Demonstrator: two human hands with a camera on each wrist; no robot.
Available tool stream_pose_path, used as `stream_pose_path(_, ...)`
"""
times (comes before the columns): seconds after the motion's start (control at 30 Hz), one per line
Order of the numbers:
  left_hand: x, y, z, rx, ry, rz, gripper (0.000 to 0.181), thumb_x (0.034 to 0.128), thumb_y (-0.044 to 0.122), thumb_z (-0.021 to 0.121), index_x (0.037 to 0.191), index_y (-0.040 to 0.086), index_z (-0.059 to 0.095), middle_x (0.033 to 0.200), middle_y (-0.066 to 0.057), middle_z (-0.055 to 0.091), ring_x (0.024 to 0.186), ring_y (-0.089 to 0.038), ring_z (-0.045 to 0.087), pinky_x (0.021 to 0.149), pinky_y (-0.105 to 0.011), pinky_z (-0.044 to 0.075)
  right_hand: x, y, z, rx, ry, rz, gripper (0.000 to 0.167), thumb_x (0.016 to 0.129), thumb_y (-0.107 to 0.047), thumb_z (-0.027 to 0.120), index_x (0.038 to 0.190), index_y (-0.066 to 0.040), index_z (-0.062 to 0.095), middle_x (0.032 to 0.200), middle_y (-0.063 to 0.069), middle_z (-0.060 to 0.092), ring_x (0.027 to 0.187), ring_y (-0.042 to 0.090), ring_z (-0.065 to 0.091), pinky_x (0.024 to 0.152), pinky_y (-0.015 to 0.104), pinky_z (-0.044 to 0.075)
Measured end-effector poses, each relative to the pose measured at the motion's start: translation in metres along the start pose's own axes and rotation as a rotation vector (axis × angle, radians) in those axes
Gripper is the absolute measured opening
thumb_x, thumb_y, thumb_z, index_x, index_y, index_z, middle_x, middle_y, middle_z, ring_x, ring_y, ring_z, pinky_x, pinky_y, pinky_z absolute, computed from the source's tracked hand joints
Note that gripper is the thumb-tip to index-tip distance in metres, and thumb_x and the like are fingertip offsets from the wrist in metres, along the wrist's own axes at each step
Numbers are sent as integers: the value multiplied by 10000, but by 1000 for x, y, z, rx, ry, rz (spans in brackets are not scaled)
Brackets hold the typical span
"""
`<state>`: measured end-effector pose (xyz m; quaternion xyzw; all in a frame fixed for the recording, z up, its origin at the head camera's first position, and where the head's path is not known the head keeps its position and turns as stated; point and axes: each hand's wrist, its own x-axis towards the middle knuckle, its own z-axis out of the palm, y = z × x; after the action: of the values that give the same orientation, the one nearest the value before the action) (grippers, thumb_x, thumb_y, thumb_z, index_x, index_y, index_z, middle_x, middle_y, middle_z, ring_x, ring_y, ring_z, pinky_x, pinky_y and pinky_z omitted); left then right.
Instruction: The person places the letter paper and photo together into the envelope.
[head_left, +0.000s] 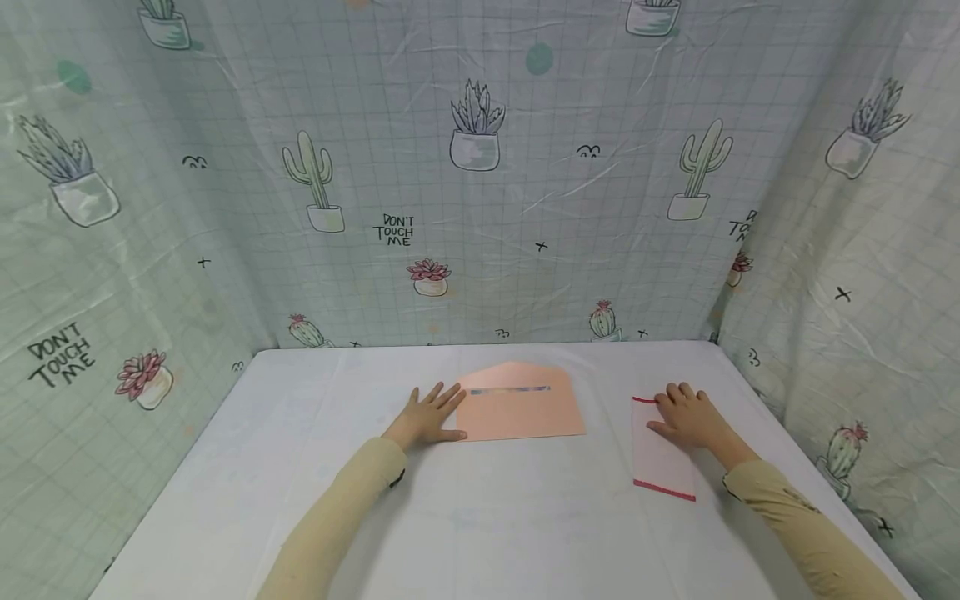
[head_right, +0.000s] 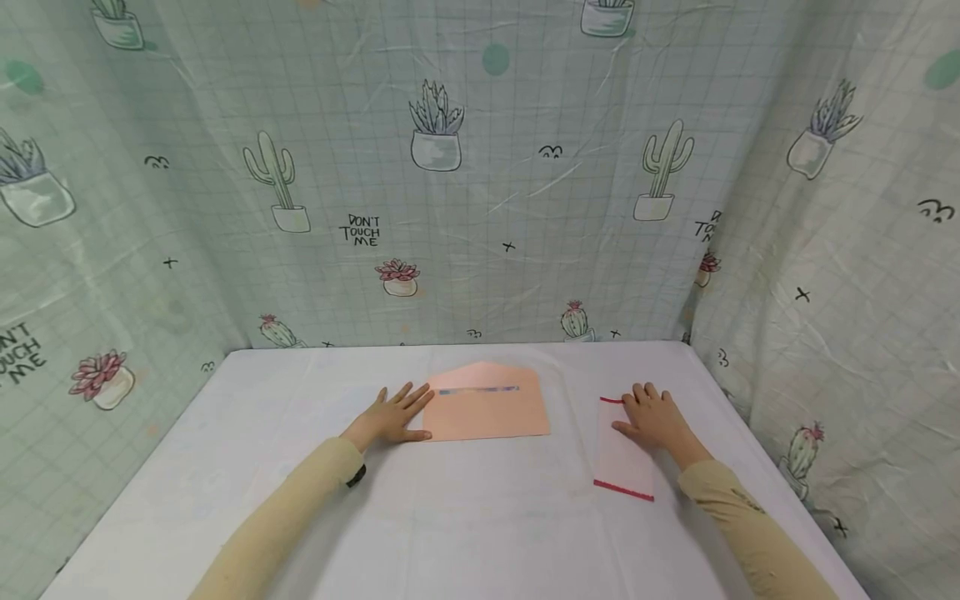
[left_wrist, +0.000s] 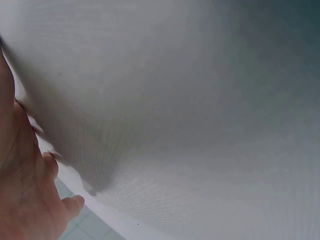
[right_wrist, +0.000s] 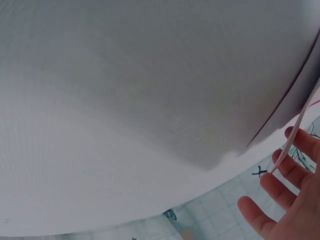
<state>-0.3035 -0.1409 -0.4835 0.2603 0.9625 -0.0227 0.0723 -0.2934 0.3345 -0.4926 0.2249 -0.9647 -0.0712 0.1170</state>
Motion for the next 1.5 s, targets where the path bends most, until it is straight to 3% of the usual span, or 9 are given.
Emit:
stream_pose_path(0.23, -1, 0, 1, -7, -10, -2, 819, 823, 642, 390, 1446, 174, 138, 1518, -13, 106, 1386, -299, 131, 1039, -628, 155, 1, -3, -2, -11, 19, 13, 501, 752, -454, 649, 982, -30, 515, 945, 156, 489, 898, 323, 436, 667, 471, 395)
stream_pose_path(0.43, -1, -1, 1, -2, -11, -1, 815, 827, 633, 396, 1444, 164, 146, 1516, -26, 116, 1382, -308, 140, 1032, -633, 166, 10, -1, -8, 57, -94, 77, 494, 744, -437, 658, 986, -29, 524, 934, 141, 551, 878, 323, 480, 697, 495, 419)
stream_pose_path(0.53, -1, -1, 0, -5, -11, 1, 819, 826, 634, 398, 1445, 167, 135, 1517, -20, 109, 1384, -306, 133, 1033, -635, 156, 14, 3, -17, 186, -155, 96, 320, 770, -314, 660, 933, -57, 561, 838, 81, 570, 773, 249, 509, 635, 416, 440)
stream_pose_path(0.67, 0, -1, 0, -5, -13, 1, 819, 826, 637, 395, 1446, 171, 133, 1518, -18, 104, 1385, -304, 127, 1035, -634, 154, 17, 14, -35, 473, -195, 100, 90, 809, -127, 601, 857, -53, 617, 728, 38, 569, 638, 139, 473, 535, 278, 399)
stream_pose_path(0.8, 0, -1, 1, -2, -10, 4, 814, 827, 635, 395, 1445, 170, 143, 1517, -21, 110, 1384, -307, 134, 1032, -634, 162, 18, 27, -55, 700, -258, 159, 159, 851, -143, 557, 913, -24, 642, 831, 79, 612, 687, 105, 481, 565, 254, 423)
stream_pose_path(1.0, 0, -1, 3, 1, -10, 8, 818, 825, 639, 393, 1445, 170, 139, 1518, -20, 106, 1383, -307, 135, 1030, -637, 162, 18, 41, -71, 991, -373, 364, 397, 895, -308, 522, 1121, 18, 556, 931, -17, 575, 786, 88, 500, 710, 294, 501)
stream_pose_path(1.2, 0, -2, 4, 5, -17, 2, 813, 827, 636, 393, 1447, 178, 135, 1519, -17, 100, 1386, -304, 126, 1032, -636, 160, 15, 37, -79, 1146, -327, 420, 435, 906, -316, 502, 1160, 37, 514, 875, -156, 563, 819, 1, 532, 763, 255, 478)
stream_pose_path(1.3, 0, -2, 4, 0, -17, 2, 815, 828, 634, 395, 1447, 174, 131, 1519, -17, 99, 1386, -304, 126, 1030, -639, 157, 15, 31, -80, 1225, -297, 450, 354, 901, -335, 509, 1117, -61, 564, 865, -183, 556, 849, 6, 519, 786, 239, 451)
stream_pose_path(1.5, 0, -2, 4, 1, -15, 9, 816, 831, 627, 395, 1446, 159, 131, 1518, -31, 104, 1382, -315, 132, 1024, -644, 164, 21, 23, -75, 1369, -280, 540, 285, 873, -362, 547, 1078, -181, 625, 846, -219, 552, 927, 66, 488, 961, 426, 358)
